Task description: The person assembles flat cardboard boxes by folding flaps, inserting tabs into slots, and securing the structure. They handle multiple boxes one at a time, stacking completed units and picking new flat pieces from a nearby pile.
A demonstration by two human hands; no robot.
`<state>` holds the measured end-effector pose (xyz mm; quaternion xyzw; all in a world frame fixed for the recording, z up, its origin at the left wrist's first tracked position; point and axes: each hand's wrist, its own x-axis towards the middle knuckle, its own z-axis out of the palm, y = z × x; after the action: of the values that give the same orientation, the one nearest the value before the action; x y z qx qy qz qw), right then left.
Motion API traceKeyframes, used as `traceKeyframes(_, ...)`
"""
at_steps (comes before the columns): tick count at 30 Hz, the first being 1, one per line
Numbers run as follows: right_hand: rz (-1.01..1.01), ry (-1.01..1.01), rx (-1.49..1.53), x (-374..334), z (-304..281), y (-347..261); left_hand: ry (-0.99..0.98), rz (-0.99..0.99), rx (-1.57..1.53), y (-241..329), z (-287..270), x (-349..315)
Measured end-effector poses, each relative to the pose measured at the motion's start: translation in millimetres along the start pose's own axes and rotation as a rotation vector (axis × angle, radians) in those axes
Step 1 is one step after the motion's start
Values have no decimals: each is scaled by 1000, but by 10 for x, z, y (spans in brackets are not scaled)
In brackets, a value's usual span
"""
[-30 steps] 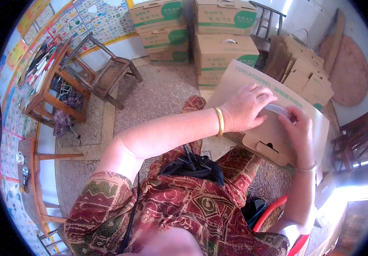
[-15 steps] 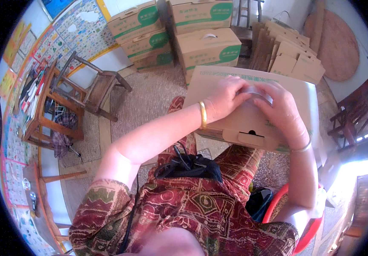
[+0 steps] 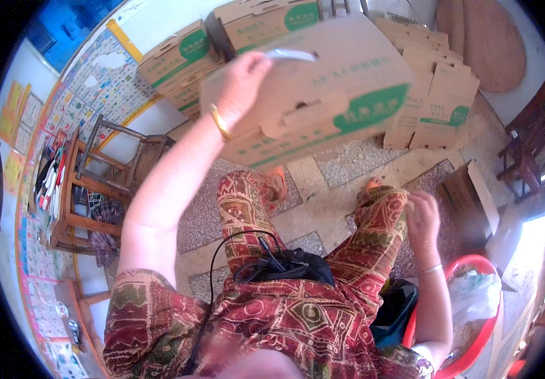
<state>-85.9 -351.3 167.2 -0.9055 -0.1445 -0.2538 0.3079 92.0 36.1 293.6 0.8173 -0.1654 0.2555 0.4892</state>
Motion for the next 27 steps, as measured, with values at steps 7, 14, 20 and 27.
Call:
traceKeyframes(7,25,-131,-207,-420,436,7,116,71,199,-349,-610,712)
traceKeyframes(14,56,-129,-177,-445,397,-116,187,70,345,-928,-885,1350)
traceKeyframes(20,109,-156,-135,-421,358,-170,123,4,361,-1398,-861,1877)
traceKeyframes(27,185,-166,-102,-441,379,-123,92,44,620,-1779,-192,2077)
